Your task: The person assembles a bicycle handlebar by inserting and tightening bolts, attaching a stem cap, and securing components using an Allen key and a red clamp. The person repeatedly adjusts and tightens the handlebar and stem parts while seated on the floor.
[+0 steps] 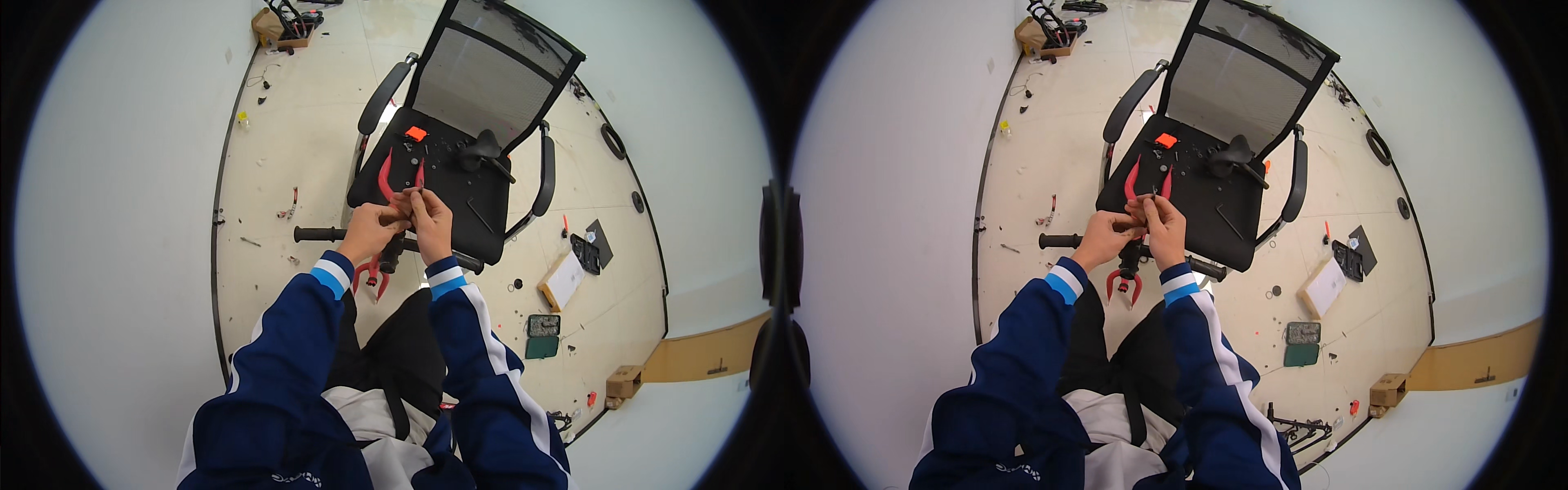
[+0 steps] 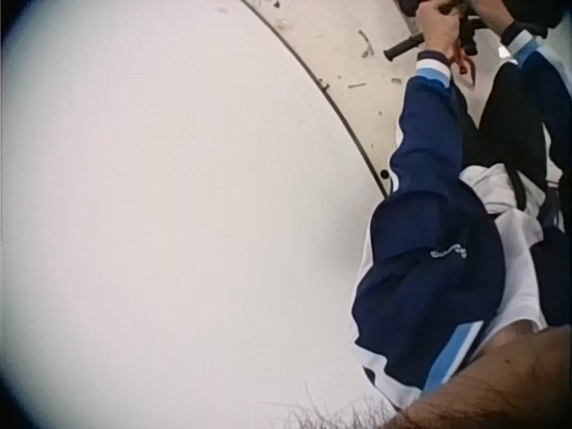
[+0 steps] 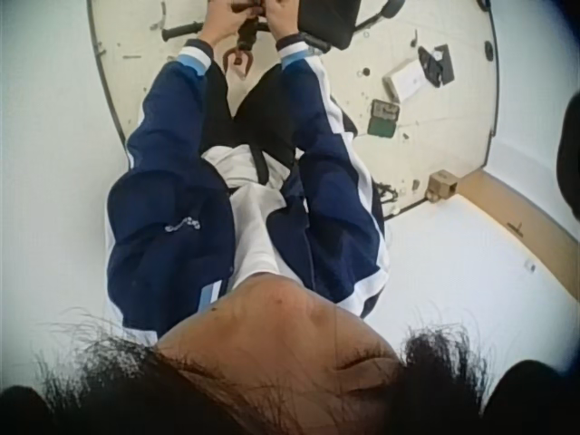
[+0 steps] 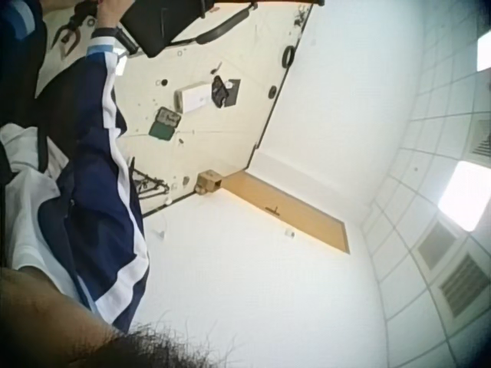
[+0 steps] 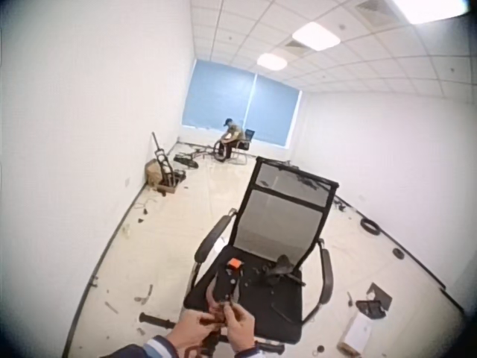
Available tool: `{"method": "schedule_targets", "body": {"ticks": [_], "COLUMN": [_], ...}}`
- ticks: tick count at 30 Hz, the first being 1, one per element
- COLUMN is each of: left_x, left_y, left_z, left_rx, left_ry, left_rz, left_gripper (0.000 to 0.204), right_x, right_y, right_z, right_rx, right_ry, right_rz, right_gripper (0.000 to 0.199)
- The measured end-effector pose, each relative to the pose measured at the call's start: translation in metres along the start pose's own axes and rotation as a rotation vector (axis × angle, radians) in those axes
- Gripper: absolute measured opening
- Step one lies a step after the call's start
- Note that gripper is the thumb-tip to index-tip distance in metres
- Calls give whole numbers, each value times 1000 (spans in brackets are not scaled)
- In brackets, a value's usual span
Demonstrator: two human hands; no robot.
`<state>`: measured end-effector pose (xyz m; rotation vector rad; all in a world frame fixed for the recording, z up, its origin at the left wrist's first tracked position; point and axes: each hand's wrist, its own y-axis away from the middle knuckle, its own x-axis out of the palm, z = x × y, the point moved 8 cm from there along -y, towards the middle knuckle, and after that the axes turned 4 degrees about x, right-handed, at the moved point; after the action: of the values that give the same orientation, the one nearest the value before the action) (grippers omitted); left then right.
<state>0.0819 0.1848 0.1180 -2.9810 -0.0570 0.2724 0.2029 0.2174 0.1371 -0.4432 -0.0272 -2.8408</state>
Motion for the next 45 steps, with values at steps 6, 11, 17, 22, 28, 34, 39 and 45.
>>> {"method": "schedule_targets", "body": {"ticks": [6,11,17,22,28,34,39,45], "left_x": [2,2,3,5,8,-4,-29,-15], "left_y": [4,8,9,12,11,14,13,5], "left_z": [-7,-12,-15,-20,-20,-30,-24,-21], "left_rx": [76,165,249,225,259,259,81,68], "left_ry": [-122,-145,-188,-231,-235,-208,16,-20], "left_rz": [62,43,-9,-25,-28,-7,-112,23], "left_gripper": [16,18,18,17,16,19,19,20], "right_x": [-1,-11,-16,-9,-14,-13,-2,-22], "right_y": [11,26,31,38,28,24,27,34], "right_z": [15,27,24,35,30,39,63,42], "right_rx": [-25,-161,-240,-314,-203,-193,-249,-330], "right_ry": [262,524,544,664,567,387,852,1215], "right_rz": [100,99,-20,-65,16,-6,68,216], "right_gripper": [20,20,16,15,16,17,14,9]}}
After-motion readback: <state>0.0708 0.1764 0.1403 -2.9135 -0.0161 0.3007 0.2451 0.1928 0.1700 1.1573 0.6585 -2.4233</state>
